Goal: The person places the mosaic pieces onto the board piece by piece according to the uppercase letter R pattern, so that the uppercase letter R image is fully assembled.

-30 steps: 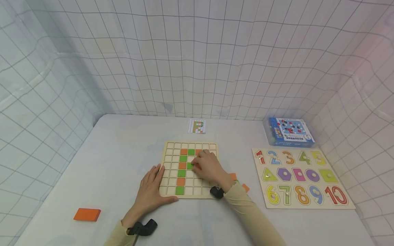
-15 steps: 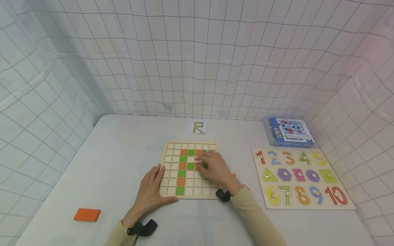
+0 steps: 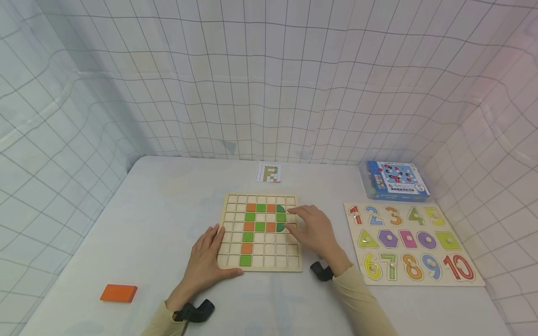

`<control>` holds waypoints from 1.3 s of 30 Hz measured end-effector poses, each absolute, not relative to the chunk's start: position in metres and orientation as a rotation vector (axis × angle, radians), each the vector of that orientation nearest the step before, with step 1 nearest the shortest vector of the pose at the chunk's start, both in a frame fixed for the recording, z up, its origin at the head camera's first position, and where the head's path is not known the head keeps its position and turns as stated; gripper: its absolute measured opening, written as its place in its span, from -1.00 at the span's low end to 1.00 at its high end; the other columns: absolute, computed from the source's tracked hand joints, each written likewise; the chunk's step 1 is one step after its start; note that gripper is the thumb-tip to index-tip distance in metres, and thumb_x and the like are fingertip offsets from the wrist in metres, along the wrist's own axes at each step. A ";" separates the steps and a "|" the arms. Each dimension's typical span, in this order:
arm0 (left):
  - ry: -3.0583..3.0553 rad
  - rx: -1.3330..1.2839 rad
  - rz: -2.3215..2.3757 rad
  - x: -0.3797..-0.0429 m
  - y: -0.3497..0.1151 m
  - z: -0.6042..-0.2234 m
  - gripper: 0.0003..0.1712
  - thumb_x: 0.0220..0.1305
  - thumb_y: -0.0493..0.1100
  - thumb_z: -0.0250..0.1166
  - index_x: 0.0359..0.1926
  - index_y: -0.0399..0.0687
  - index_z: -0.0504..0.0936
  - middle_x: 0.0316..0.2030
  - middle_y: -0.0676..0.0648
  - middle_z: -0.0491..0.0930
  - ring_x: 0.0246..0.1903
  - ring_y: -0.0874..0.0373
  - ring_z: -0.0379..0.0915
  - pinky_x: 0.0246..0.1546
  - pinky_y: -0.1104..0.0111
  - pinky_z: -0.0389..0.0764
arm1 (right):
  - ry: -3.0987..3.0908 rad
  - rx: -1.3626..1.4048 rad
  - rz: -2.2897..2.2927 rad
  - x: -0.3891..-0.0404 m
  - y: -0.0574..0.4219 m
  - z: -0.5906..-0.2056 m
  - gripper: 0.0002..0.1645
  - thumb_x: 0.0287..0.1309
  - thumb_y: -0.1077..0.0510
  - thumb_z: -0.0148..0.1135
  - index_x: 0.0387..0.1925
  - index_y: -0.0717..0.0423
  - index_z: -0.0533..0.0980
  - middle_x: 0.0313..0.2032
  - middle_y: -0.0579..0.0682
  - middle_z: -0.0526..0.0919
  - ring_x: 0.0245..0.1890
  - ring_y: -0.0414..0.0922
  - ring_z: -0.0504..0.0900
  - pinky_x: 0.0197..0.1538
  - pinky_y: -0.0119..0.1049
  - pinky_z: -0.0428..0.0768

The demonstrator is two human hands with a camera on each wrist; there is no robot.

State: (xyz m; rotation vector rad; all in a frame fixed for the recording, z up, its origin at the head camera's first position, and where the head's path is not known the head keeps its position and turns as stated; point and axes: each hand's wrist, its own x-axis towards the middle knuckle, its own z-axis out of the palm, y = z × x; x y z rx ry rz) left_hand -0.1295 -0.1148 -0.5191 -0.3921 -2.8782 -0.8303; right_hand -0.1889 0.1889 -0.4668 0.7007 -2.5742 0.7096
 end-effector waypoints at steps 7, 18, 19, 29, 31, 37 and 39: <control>-2.875 -0.394 -0.826 -0.130 -0.115 -0.519 0.40 -0.30 0.45 0.43 0.42 -0.28 0.10 0.39 -0.26 0.05 0.37 -0.17 -0.16 0.28 -0.06 -0.02 | -2.608 0.616 0.701 -0.183 0.211 -0.467 -0.51 -0.05 -0.01 0.47 -0.05 0.08 0.62 -0.11 -0.02 0.65 -0.11 -0.04 0.56 -0.18 -0.08 0.57; -2.856 -0.410 -0.819 -0.130 -0.115 -0.520 0.41 -0.31 0.45 0.43 0.42 -0.30 0.10 0.38 -0.28 0.06 0.36 -0.19 -0.14 0.28 -0.06 -0.03 | -2.849 0.520 0.681 -0.174 0.231 -0.464 -0.46 -0.09 -0.04 0.50 -0.06 0.12 0.62 -0.09 0.02 0.64 -0.07 0.02 0.53 -0.11 -0.03 0.54; -2.853 -0.411 -0.820 -0.130 -0.115 -0.521 0.41 -0.31 0.45 0.43 0.42 -0.30 0.10 0.38 -0.28 0.06 0.36 -0.19 -0.14 0.28 -0.06 -0.03 | -2.866 0.514 0.675 -0.174 0.232 -0.465 -0.47 -0.10 -0.03 0.50 -0.07 0.12 0.63 -0.10 0.02 0.64 -0.09 0.02 0.53 -0.12 -0.04 0.54; -2.841 -0.418 -0.822 -0.131 -0.115 -0.521 0.39 -0.29 0.45 0.42 0.42 -0.30 0.10 0.38 -0.28 0.07 0.36 -0.20 -0.13 0.27 -0.07 -0.02 | -2.977 0.483 0.640 -0.172 0.239 -0.468 -0.59 -0.08 0.00 0.50 -0.18 0.08 0.65 -0.16 0.00 0.65 -0.13 0.01 0.53 -0.12 -0.04 0.52; -2.849 -0.416 -0.819 -0.130 -0.115 -0.521 0.39 -0.28 0.45 0.42 0.42 -0.30 0.10 0.38 -0.28 0.06 0.36 -0.19 -0.14 0.27 -0.07 -0.02 | -2.984 0.489 0.641 -0.171 0.240 -0.467 -0.61 -0.08 0.00 0.50 -0.20 0.08 0.66 -0.17 -0.01 0.65 -0.14 0.01 0.54 -0.12 -0.04 0.52; -2.848 -0.417 -0.816 -0.130 -0.115 -0.521 0.41 -0.30 0.45 0.43 0.42 -0.29 0.10 0.38 -0.28 0.06 0.36 -0.19 -0.14 0.27 -0.07 -0.01 | -2.990 0.520 0.640 -0.171 0.244 -0.466 -0.69 -0.09 0.02 0.50 -0.28 0.05 0.68 -0.24 -0.06 0.65 -0.20 -0.02 0.53 -0.19 -0.08 0.52; -2.847 -0.417 -0.823 -0.130 -0.115 -0.521 0.41 -0.31 0.45 0.43 0.42 -0.29 0.10 0.38 -0.28 0.06 0.36 -0.19 -0.14 0.27 -0.07 -0.01 | -2.994 0.529 0.636 -0.172 0.245 -0.467 -0.72 -0.08 0.01 0.50 -0.30 0.04 0.68 -0.27 -0.09 0.65 -0.23 -0.05 0.52 -0.21 -0.11 0.51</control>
